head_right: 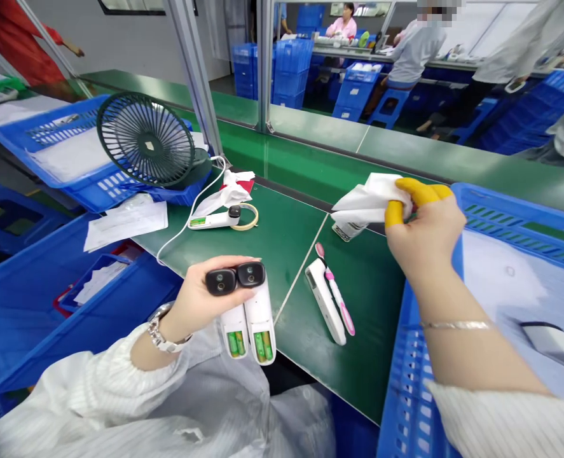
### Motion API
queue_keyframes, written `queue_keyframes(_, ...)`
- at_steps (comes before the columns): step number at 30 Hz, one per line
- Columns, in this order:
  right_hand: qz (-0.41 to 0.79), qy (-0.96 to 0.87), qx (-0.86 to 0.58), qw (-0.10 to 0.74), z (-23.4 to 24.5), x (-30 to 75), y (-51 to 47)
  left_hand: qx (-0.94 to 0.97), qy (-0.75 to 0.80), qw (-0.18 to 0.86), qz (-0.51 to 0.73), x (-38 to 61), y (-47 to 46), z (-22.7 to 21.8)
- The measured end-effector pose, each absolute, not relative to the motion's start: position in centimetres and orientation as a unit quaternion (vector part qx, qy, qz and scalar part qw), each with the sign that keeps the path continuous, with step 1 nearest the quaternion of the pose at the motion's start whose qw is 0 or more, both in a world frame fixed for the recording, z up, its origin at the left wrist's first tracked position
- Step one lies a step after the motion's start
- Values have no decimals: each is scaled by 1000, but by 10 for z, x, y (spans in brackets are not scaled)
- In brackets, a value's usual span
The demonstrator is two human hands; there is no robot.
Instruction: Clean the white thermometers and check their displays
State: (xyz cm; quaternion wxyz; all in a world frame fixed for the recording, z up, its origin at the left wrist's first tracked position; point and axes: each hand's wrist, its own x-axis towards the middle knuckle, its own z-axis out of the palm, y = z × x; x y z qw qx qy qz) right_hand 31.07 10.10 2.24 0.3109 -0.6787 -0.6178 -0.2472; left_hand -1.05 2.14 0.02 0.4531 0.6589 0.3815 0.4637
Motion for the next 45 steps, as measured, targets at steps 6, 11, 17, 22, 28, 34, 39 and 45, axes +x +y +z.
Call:
queue_keyframes(6, -218, -650, -695, 217, 4, 317, 113, 652, 393, 447, 470, -5, 21, -1)
queue_keyframes(11, -222, -665, -686, 194, 5, 319, 121, 660, 399, 439, 460, -6, 20, 0)
queue_keyframes(17, -221, -663, -700, 148, 4, 329, 137, 663, 410, 431, 453, -7, 20, 3)
queue_keyframes(22, -228, -680, -685, 127, -1, 321, 136, 669, 416, 425, 447, -4, 19, 6)
queue_keyframes(28, -250, -684, -670, 143, 2, 315, 133, 683, 410, 411, 444, -5, 15, 15)
queue_keyframes(34, -251, -767, -566, 169, 20, 269, 108, 679, 423, 412, 437, -13, 13, 23)
queue_keyframes(39, -176, -851, -368, 330, 34, 213, 63, 676, 439, 413, 423, -17, 13, 23)
queue_keyframes(45, -61, -896, -249, 362, 43, 172, 14, 702, 412, 411, 411, -10, 12, 23)
